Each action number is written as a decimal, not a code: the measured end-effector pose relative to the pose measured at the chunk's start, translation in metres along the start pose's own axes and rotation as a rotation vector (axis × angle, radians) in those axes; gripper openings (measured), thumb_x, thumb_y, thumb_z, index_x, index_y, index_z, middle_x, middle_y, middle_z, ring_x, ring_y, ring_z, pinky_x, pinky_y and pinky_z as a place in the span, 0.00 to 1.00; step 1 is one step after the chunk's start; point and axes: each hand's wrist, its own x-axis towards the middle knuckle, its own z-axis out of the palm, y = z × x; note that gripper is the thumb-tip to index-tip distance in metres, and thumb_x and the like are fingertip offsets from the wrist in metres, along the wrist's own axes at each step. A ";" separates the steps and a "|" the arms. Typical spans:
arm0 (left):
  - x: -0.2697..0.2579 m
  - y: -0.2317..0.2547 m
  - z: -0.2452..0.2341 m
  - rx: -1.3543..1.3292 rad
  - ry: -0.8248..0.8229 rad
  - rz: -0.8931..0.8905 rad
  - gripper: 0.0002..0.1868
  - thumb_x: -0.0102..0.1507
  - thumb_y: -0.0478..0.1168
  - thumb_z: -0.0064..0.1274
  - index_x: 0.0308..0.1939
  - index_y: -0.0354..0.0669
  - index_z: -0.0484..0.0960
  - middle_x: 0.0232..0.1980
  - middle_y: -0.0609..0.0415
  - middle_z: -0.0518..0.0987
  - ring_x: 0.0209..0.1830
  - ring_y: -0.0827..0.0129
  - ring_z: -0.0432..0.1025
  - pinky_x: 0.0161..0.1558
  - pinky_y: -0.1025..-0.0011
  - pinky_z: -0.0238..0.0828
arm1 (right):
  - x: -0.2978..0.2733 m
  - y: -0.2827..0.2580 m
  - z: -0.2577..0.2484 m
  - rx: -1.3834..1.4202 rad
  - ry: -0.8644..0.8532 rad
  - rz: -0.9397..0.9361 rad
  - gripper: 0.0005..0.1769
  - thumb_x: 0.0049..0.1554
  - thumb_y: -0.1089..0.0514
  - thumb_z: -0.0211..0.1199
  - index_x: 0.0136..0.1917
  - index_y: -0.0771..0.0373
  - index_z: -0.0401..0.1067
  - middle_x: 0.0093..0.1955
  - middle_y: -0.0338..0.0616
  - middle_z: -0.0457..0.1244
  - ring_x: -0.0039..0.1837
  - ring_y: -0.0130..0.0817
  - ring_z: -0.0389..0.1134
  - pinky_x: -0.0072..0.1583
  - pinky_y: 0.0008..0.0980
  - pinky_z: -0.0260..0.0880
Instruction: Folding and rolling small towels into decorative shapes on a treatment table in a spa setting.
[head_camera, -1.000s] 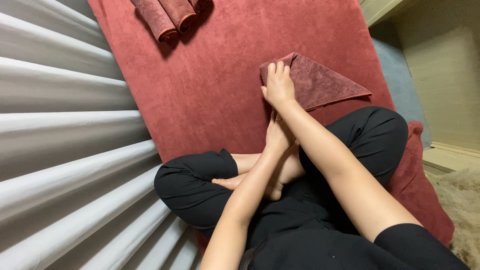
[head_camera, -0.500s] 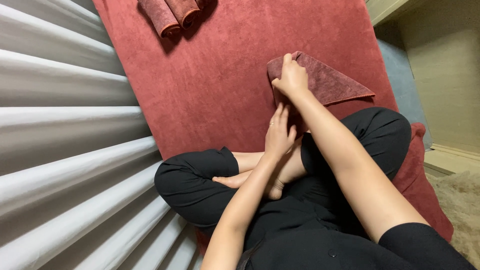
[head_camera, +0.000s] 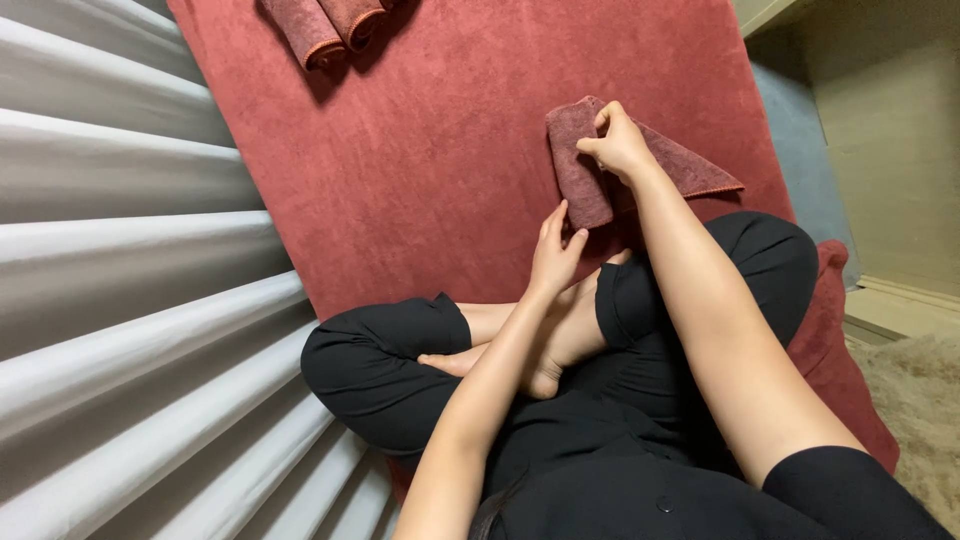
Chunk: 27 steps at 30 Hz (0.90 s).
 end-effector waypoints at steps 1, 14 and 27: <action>-0.008 0.014 0.000 0.001 0.000 -0.002 0.37 0.68 0.47 0.52 0.79 0.50 0.58 0.79 0.41 0.58 0.77 0.47 0.58 0.70 0.57 0.67 | 0.004 0.005 0.002 0.001 -0.001 0.001 0.22 0.45 0.59 0.71 0.49 0.55 0.63 0.41 0.45 0.61 0.28 0.35 0.62 0.27 0.27 0.63; 0.006 0.015 0.027 0.819 0.020 0.275 0.39 0.65 0.51 0.52 0.78 0.80 0.54 0.83 0.33 0.47 0.77 0.33 0.55 0.67 0.41 0.62 | -0.040 -0.047 -0.023 -0.225 0.083 -0.044 0.26 0.47 0.54 0.68 0.58 0.49 0.65 0.55 0.38 0.64 0.57 0.39 0.69 0.53 0.47 0.68; 0.029 -0.010 0.041 0.986 0.005 0.258 0.24 0.68 0.52 0.48 0.68 0.58 0.77 0.82 0.36 0.51 0.81 0.50 0.55 0.73 0.48 0.58 | -0.113 -0.080 0.006 -0.779 0.146 -0.189 0.44 0.52 0.47 0.77 0.70 0.59 0.53 0.64 0.50 0.57 0.57 0.61 0.71 0.56 0.64 0.75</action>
